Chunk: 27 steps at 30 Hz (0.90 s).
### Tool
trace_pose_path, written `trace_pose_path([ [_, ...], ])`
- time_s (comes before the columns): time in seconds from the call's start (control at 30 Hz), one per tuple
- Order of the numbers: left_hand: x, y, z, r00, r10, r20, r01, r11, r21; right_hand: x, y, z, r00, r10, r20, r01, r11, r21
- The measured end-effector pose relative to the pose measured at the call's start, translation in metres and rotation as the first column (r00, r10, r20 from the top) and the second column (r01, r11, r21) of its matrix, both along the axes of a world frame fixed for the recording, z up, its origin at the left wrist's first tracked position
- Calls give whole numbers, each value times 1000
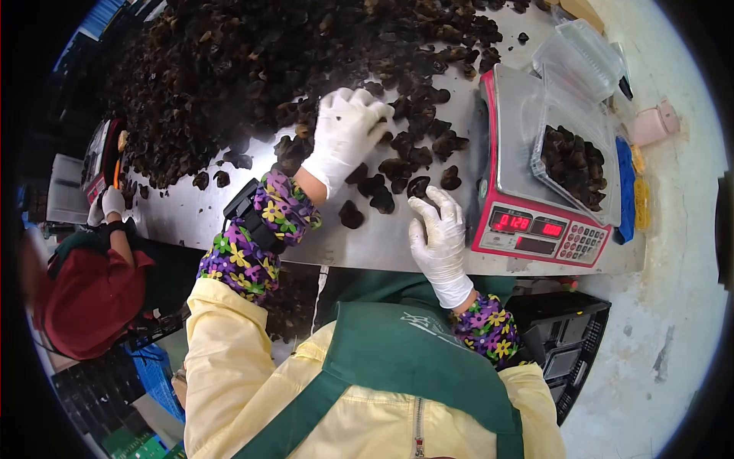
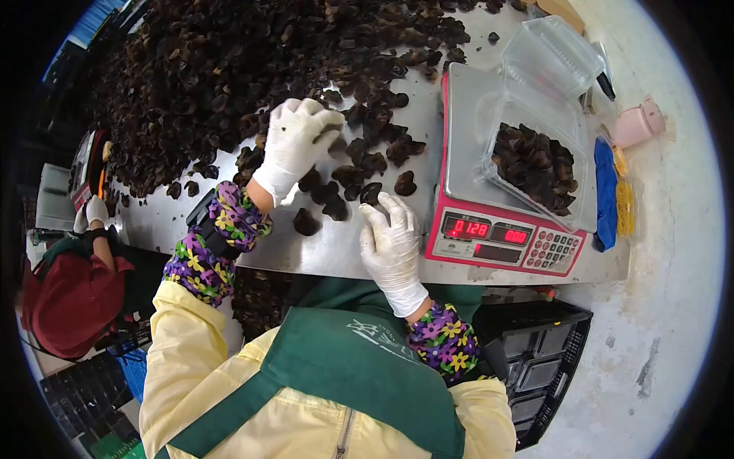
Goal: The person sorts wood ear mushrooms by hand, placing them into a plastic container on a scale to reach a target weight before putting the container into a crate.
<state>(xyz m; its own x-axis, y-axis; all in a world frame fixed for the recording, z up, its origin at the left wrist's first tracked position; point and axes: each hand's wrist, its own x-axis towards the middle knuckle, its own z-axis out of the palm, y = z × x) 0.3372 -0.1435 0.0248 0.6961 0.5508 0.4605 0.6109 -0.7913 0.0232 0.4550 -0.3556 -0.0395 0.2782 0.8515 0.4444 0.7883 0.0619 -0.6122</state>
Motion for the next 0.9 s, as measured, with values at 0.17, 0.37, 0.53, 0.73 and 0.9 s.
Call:
trace_pose_path([
  [0.17, 17, -16, -22, 995, -98, 16, 98, 992, -76, -1, 0, 1, 1000, 1, 11, -1, 1000, 9],
  [0.37, 6, -4, -6, 907, -46, 418, 278, 813, -512, 1, -3, 0, 1000, -2, -13, 2, 1000, -7],
  [0.53, -36, 1, 23, 699, 506, 505, 520, 125, -845, 0, -1, 2, 1000, 4, 2, -3, 1000, -2],
  [0.73, 1, -8, 0, 989, 33, 142, 49, 843, -536, 0, -1, 3, 1000, 3, 16, -3, 1000, -2],
  [0.9, 28, -11, -20, 988, -47, -149, 25, 989, -146, 0, -1, 1, 1000, 0, 3, 0, 1000, 15],
])
